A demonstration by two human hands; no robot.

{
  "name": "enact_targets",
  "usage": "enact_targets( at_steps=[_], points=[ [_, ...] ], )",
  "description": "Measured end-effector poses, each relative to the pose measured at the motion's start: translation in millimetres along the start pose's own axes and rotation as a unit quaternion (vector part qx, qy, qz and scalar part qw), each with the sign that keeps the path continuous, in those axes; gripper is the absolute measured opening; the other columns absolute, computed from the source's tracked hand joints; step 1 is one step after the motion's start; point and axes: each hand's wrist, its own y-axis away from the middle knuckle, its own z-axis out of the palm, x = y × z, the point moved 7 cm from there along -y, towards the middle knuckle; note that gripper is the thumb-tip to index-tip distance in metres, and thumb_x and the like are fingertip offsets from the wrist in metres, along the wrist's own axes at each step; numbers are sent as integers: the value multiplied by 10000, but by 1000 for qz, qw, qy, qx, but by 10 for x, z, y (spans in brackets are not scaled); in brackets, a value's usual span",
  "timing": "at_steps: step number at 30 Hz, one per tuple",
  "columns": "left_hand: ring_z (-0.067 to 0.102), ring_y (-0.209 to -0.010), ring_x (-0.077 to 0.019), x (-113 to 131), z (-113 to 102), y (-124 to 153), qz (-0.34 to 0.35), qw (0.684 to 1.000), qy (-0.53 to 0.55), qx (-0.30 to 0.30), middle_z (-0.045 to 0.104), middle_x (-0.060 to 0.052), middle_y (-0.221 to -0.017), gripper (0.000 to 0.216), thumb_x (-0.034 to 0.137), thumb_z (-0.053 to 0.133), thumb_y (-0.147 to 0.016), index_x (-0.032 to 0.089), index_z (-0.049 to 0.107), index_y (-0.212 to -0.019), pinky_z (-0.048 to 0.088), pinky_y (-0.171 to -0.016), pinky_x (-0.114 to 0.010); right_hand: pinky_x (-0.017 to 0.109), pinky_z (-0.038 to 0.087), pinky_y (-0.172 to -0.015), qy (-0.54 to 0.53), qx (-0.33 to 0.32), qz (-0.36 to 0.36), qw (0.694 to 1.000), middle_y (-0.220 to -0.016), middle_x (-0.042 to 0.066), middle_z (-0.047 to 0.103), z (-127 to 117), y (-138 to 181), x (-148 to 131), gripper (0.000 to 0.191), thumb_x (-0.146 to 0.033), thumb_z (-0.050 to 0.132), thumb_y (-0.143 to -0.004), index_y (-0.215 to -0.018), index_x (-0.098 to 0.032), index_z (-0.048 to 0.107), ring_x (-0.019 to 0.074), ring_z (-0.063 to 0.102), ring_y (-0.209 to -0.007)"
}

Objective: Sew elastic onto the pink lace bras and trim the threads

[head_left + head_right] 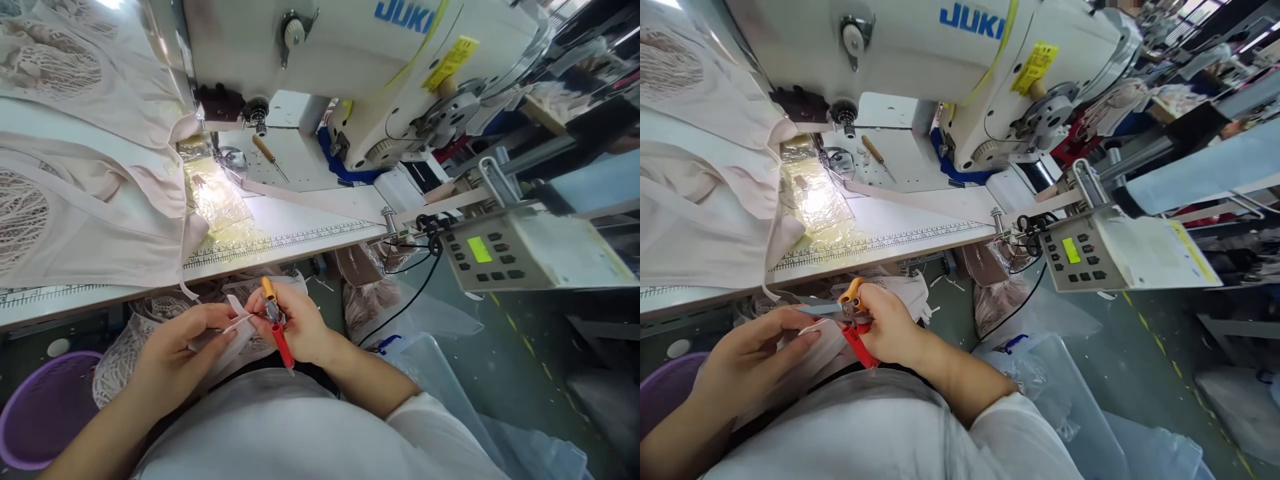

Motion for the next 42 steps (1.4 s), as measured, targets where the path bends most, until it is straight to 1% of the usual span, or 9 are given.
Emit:
enact_targets(
  at_steps=[5,12,20,24,28,31,33,38,42],
  points=[
    [679,-666,-144,-13,-16,-37,-44,999,-21,-19,738,4,-752,99,289,649,-814,232,695,-747,559,-684,-205,255,459,-648,34,-1,-24,999,-771,4,540,-26,-29,-26,146,-241,609,-795,-760,-209,472,138,526,-700],
    [688,-661,-125,-1,-113,-31,-60,994,-59,71,736,23,-769,43,268,676,-766,236,677,-737,564,-618,-168,223,344,-525,66,-23,-2,998,-615,-47,413,1,-40,69,392,-340,651,-808,-627,-225,322,105,399,-566],
    [682,-661,-146,-117,-118,42,-141,981,-62,118,720,12,-744,156,371,708,-733,227,651,-739,571,-643,-213,222,351,-526,38,-4,-4,999,-643,-37,443,7,-32,48,254,-299,618,-814,-670,-210,429,106,416,-571],
    [673,-631,-167,-157,-74,-24,-200,976,40,82,691,7,-676,260,411,761,-670,217,620,-770,567,-580,-232,234,371,-545,52,-5,-30,998,-659,-31,456,17,-31,45,237,-265,639,-769,-682,-220,423,117,429,-589],
    [689,-718,-198,-211,36,-72,-254,957,141,-6,717,-29,-736,249,391,774,-676,201,671,-801,589,-662,-279,243,401,-573,55,-43,-46,997,-678,-17,506,44,-35,23,192,-197,604,-735,-692,-226,418,132,478,-619],
    [689,-758,-207,-239,111,-63,-240,953,169,-73,735,-52,-779,178,370,713,-754,194,715,-732,583,-717,-298,242,405,-579,64,-61,-53,995,-691,-10,521,58,-39,17,198,-172,582,-722,-682,-229,397,135,487,-634],
    [675,-754,-194,-234,94,-57,-209,964,146,-78,726,-41,-770,161,331,679,-786,198,726,-708,573,-725,-289,240,398,-576,66,-69,-49,994,-690,-9,512,62,-44,41,221,-190,597,-728,-675,-231,386,136,480,-635],
    [648,-778,-169,-138,-94,-26,-161,985,54,5,705,-6,-807,91,277,687,-776,221,711,-708,551,-747,-253,228,379,-561,34,-71,-34,996,-648,-26,464,5,-35,132,323,-283,627,-786,-645,-235,340,129,450,-614],
    [616,-723,-138,60,-181,-2,-114,990,53,67,656,3,-783,97,233,700,-770,220,675,-677,504,-645,-210,234,392,-554,25,-50,13,998,-617,-33,444,-88,43,217,454,-473,635,-823,-615,-232,312,120,429,-593]
  ],
)
